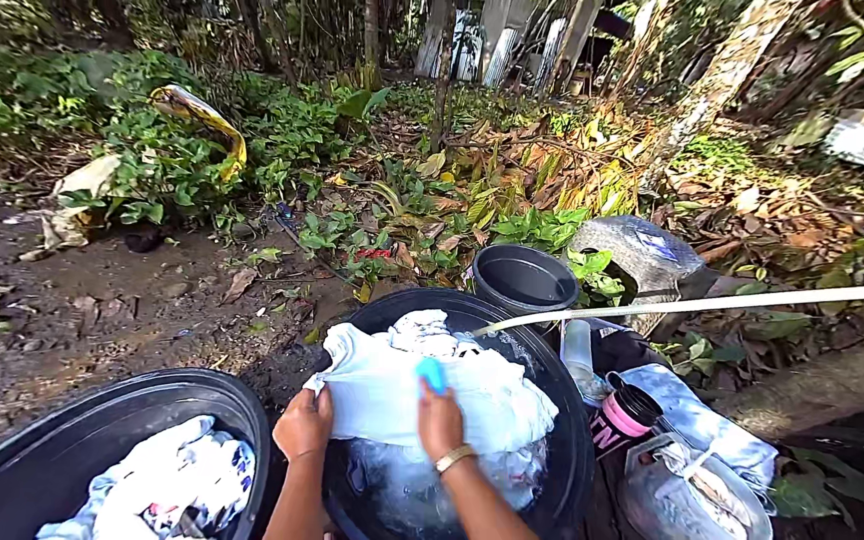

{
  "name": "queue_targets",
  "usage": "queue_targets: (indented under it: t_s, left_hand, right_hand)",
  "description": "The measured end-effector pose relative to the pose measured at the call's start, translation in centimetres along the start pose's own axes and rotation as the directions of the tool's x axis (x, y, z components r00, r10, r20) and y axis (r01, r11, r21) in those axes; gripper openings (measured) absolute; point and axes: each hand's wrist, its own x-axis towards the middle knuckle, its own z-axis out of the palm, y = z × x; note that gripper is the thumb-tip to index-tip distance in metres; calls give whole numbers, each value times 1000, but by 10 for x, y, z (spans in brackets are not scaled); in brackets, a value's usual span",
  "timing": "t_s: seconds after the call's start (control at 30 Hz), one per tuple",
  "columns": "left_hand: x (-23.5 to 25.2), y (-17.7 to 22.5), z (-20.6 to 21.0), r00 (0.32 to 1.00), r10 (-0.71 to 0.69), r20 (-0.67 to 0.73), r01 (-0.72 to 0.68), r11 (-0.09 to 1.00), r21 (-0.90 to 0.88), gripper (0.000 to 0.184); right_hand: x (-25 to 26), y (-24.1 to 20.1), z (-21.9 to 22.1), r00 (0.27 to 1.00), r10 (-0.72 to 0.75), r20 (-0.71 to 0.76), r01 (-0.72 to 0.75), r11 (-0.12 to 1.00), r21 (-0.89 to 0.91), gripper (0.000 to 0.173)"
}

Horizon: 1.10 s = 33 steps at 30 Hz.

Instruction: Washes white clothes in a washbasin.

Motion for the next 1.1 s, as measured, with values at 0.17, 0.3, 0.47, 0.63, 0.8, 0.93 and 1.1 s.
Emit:
queue_targets:
  t_s: [0.17, 0.3, 0.47, 0.63, 0.8, 0.93, 1.1]
  left_hand:
    - [10, -2, -10, 921, -300, 249, 261, 949, 179, 36]
    - [11, -6, -7, 909, -325, 259, 291, 943, 164, 36]
    - [12, -1, -5, 911, -331, 246, 279, 934, 224, 36]
    - [10, -1, -5, 903, -345, 256, 284, 926, 248, 36]
    - [12, -2, -8, 891, -358, 280, 293, 923, 248, 36]
    - [12, 2, -5, 888, -360, 287, 294, 923, 248, 36]
    - [11, 3, -6, 893, -351, 283, 273, 921, 279, 36]
  right_hand:
    - [-3, -10, 59, 950, -106, 293, 154, 977, -147, 53]
    - [41, 116, 6, 974, 226, 31, -212, 946, -243, 50]
    - [39, 92, -40, 905, 409, -119, -422, 898, -123, 46]
    - [-1, -58, 41, 961, -193, 196, 218, 969, -118, 48]
    - [50, 27, 42, 986, 8, 167, 44, 952, -304, 51]
    - [78, 153, -31, 944, 293, -149, -328, 876, -355, 46]
    - [65, 91, -46, 931, 257, -258, -294, 948, -119, 44]
